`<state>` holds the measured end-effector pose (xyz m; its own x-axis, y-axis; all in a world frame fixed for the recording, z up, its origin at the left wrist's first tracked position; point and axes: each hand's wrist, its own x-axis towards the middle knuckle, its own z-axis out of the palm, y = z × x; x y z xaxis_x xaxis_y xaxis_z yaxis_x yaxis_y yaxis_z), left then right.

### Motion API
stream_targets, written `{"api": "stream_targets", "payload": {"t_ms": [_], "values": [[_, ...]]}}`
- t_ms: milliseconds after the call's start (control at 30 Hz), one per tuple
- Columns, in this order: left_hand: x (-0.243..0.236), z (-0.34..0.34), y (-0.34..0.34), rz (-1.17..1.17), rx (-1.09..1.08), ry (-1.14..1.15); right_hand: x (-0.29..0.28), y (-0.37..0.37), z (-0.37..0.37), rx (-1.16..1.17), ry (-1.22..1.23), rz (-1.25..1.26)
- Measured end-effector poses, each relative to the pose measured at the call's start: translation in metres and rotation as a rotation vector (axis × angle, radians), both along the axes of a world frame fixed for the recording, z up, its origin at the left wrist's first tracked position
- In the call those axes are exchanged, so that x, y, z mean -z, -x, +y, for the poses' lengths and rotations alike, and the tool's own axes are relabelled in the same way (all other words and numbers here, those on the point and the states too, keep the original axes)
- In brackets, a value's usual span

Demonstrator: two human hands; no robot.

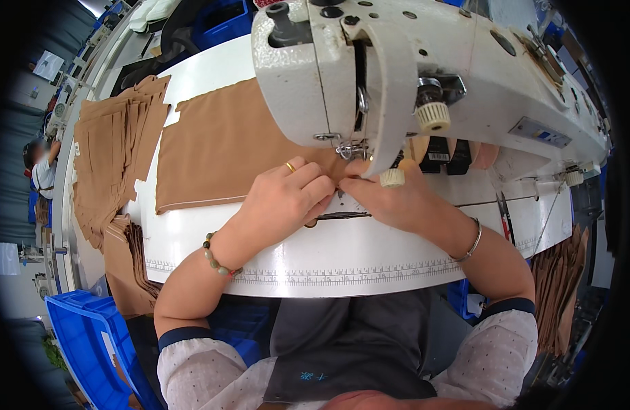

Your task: Sewing leather panels and attaching zippers and labels using an industrial sewing machine.

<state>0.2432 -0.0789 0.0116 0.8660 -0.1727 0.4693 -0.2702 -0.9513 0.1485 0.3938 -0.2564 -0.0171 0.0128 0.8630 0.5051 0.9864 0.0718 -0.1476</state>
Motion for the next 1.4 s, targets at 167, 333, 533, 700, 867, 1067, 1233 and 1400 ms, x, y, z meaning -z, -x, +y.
{"api": "stream_targets", "payload": {"t_ms": [167, 333, 533, 700, 867, 1067, 1233, 1400], "values": [[0.001, 0.001, 0.0, -0.022, 0.024, 0.057, -0.006, -0.004, -0.006, -0.031, -0.057, 0.078], [-0.007, -0.005, 0.004, -0.046, 0.058, -0.209, -0.009, -0.006, -0.008, -0.046, 0.011, 0.153], [-0.011, -0.008, 0.004, -0.048, 0.083, -0.226, -0.017, -0.003, -0.009, -0.056, 0.061, 0.18], [-0.013, -0.008, 0.004, -0.049, 0.09, -0.188, -0.015, -0.004, -0.008, -0.122, 0.036, 0.141], [-0.013, -0.008, 0.005, 0.046, 0.068, -0.182, -0.01, -0.005, -0.01, -0.097, 0.059, 0.083], [-0.013, -0.007, 0.002, 0.015, 0.056, -0.193, -0.003, -0.006, -0.007, -0.054, 0.011, 0.062], [0.0, 0.006, -0.011, -0.038, 0.035, -0.167, 0.0, -0.014, -0.001, 0.014, 0.036, 0.004], [0.007, 0.011, -0.017, -0.048, -0.046, -0.215, 0.008, -0.007, 0.005, 0.066, -0.013, 0.113]]}}
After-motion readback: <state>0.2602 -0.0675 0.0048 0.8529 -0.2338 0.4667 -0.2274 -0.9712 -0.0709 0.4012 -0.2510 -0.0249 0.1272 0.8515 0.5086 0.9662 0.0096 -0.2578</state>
